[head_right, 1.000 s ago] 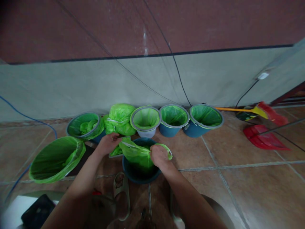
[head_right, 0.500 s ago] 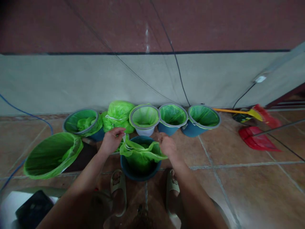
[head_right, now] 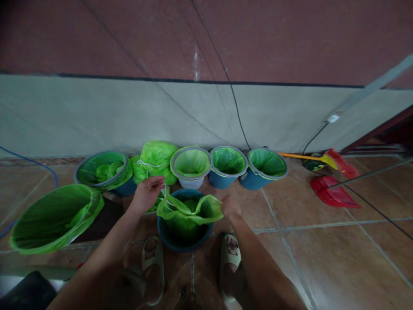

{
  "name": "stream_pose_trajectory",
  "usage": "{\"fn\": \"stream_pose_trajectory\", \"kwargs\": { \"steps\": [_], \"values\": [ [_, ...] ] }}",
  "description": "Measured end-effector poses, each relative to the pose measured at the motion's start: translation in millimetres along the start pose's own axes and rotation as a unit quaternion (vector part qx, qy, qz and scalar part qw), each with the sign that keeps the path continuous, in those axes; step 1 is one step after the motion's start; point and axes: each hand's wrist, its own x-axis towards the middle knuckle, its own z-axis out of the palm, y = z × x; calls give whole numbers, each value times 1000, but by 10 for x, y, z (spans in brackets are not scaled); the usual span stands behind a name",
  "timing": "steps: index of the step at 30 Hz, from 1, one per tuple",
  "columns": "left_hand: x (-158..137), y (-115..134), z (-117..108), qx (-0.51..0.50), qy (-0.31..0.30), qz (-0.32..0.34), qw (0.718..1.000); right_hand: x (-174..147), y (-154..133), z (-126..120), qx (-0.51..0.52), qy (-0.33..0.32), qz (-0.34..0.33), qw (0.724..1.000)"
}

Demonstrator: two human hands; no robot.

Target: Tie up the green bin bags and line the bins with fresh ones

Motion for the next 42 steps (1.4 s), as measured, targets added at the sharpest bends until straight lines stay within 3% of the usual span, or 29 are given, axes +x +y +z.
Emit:
{"fn": "stream_pose_trajectory", "kwargs": {
  "steps": [3, 4, 7, 9, 11, 14, 17, 19, 21, 24, 25, 27, 29, 31, 34, 37, 39, 42],
  "values": [
    [-18, 78, -27, -61, 18, 9, 998, -96, -228, -298, 178, 51, -24, 982],
    [-37, 140, -44, -92, 20, 14, 995, -166, -323, -401, 273, 68, -59, 958],
    [-121, 404, -105, -208, 3, 38, 977, -387, -577, -649, 507, 53, -180, 842],
    [-176, 584, -128, -286, -23, 63, 956, -460, -677, -725, 601, 27, -197, 774],
    [-212, 717, -117, -343, -43, 78, 935, -459, -732, -706, 644, -2, -179, 744],
    [-236, 824, -32, -382, -57, 83, 919, -432, -810, -530, 625, -79, -171, 757],
    [-249, 873, 103, -381, -108, 89, 914, -482, -927, -310, 572, -162, -213, 775],
    [-246, 867, 200, -361, -138, 83, 919, -526, -985, -231, 551, -184, -245, 776],
    [-225, 807, 283, -305, -102, 72, 944, -534, -987, -238, 555, -167, -245, 777],
    [-193, 627, 367, -143, 21, 53, 988, -472, -890, -363, 594, -108, -177, 777],
    [-199, 564, 390, -87, 28, 51, 995, -443, -848, -412, 611, -92, -153, 771],
    [-247, 465, 444, -12, -47, 69, 996, -394, -780, -492, 642, -74, -127, 753],
    [-331, 409, 520, 13, -165, 99, 981, -362, -747, -538, 665, -69, -131, 732],
    [-406, 374, 612, 11, -241, 106, 965, -341, -736, -559, 680, -70, -145, 716],
    [-412, 284, 736, -23, -245, 42, 968, -322, -703, -597, 686, -43, -158, 709],
    [-312, 144, 804, -48, -187, -60, 979, -350, -648, -672, 658, 3, -169, 733],
    [-266, 78, 824, -19, -172, -85, 981, -408, -635, -730, 632, -35, -201, 748],
    [-315, 87, 837, 36, -200, -34, 979, -502, -673, -791, 599, -160, -269, 737]
  ]
}}
